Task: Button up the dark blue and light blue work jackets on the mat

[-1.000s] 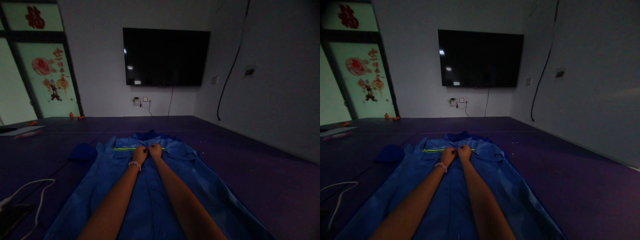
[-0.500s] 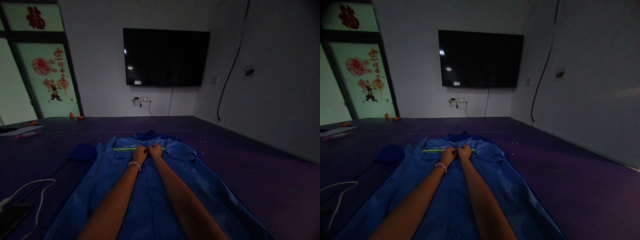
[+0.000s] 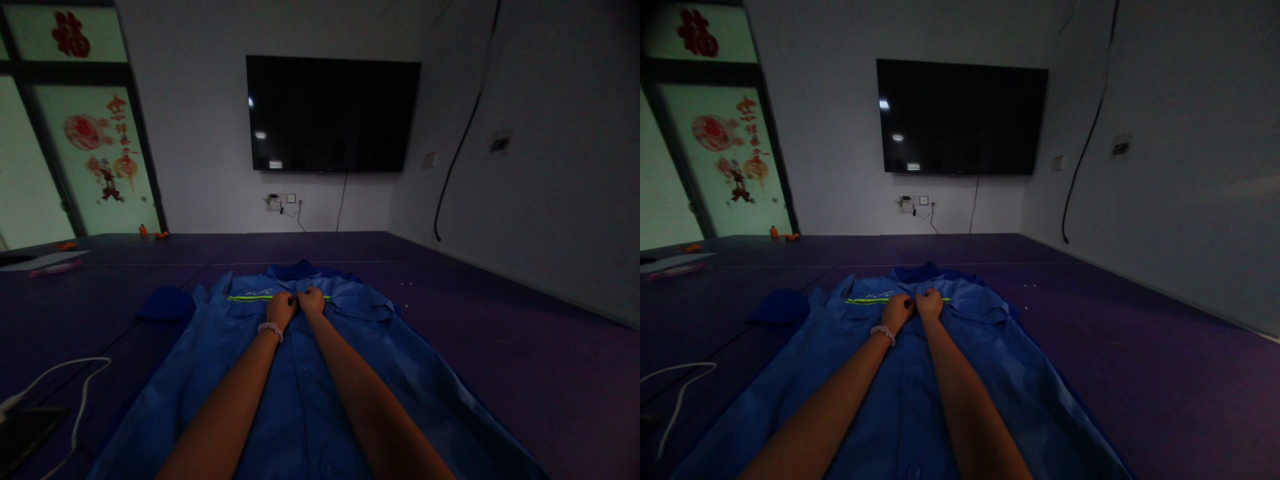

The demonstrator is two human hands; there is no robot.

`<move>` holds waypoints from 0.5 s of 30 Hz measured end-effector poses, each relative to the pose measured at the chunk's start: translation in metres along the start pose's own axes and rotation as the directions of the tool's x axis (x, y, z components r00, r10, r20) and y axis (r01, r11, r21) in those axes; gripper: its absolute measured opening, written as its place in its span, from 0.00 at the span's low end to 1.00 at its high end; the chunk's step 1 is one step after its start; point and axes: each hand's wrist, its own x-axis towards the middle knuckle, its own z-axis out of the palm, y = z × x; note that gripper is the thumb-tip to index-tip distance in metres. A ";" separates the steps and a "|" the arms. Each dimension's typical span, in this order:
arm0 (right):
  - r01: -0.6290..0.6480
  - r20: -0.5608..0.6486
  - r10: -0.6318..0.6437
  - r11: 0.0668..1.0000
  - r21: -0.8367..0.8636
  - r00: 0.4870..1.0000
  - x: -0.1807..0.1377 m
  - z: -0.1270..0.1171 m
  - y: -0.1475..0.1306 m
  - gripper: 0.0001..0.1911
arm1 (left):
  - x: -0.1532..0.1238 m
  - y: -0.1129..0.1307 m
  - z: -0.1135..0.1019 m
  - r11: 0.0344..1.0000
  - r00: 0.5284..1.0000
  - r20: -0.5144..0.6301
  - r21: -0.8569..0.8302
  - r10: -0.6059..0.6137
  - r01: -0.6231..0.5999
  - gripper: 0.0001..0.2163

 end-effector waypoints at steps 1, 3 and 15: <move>-0.001 0.001 0.001 1.000 0.000 1.000 0.000 0.000 0.000 0.09 | 0.000 0.000 0.000 1.000 1.000 -0.001 0.000 0.000 0.000 0.07; -0.002 0.004 0.002 1.000 0.000 1.000 0.000 0.000 -0.001 0.08 | 0.000 0.000 0.000 1.000 1.000 -0.002 -0.001 0.004 -0.004 0.07; 0.020 0.037 -0.021 1.000 0.015 0.999 -0.001 -0.001 -0.001 0.08 | -0.001 -0.001 -0.001 1.000 1.000 0.001 -0.007 0.015 -0.015 0.08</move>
